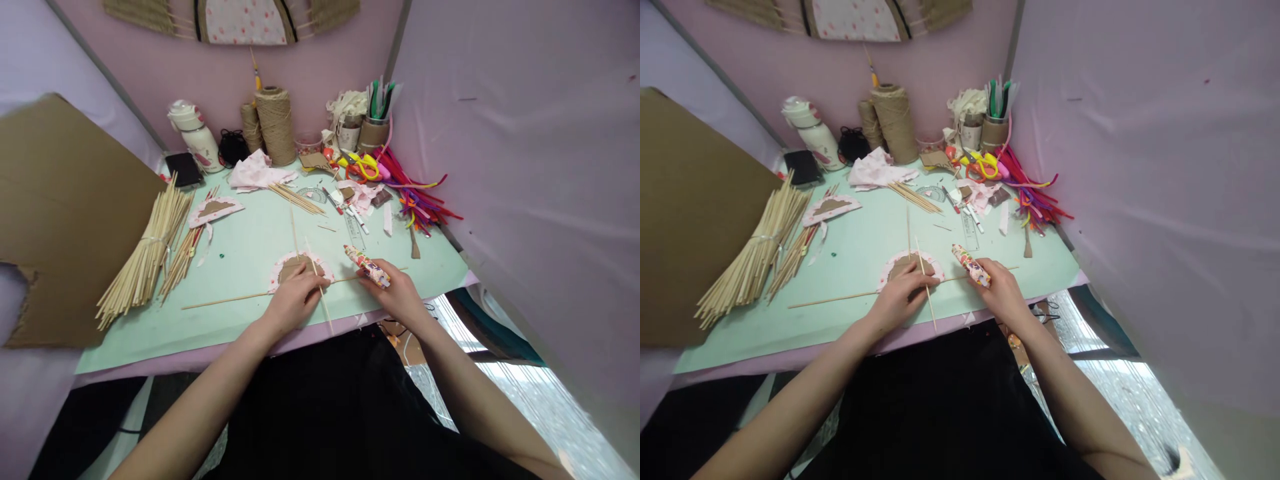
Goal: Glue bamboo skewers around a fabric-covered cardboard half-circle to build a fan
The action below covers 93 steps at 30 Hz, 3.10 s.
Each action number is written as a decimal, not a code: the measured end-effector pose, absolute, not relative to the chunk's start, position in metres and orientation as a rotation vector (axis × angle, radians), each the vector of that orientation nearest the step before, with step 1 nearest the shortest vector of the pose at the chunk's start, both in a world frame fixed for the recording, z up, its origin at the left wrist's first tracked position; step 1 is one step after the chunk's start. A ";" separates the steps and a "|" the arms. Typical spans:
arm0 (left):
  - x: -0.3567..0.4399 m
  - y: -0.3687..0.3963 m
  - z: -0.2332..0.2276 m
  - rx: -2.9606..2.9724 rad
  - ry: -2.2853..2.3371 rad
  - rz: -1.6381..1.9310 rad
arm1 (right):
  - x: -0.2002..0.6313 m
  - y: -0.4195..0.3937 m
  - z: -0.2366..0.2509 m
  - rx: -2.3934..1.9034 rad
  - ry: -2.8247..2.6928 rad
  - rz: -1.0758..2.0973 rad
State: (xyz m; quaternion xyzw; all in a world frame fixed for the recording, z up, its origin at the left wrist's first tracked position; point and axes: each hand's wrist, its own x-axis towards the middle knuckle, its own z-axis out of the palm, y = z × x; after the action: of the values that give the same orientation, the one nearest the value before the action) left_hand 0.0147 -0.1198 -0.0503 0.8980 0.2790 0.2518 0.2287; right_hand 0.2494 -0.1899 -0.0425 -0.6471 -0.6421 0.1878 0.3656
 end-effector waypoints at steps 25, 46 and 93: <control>-0.146 -0.164 -0.003 2.336 1.849 1.253 | 0.207 -0.199 -0.004 -1.567 -1.618 0.716; -0.110 -0.139 -0.047 2.434 1.468 0.945 | 0.200 -0.166 -0.037 -1.627 -1.885 0.374; -0.088 -0.120 -0.007 1.902 1.461 0.864 | 0.181 -0.177 0.004 -1.664 -1.867 0.720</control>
State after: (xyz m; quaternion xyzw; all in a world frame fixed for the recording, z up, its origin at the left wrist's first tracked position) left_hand -0.0881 -0.1196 -0.0070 0.7136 0.5482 0.3243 0.2917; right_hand 0.1808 -0.1771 0.0042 -0.6163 -0.6914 0.2666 0.2666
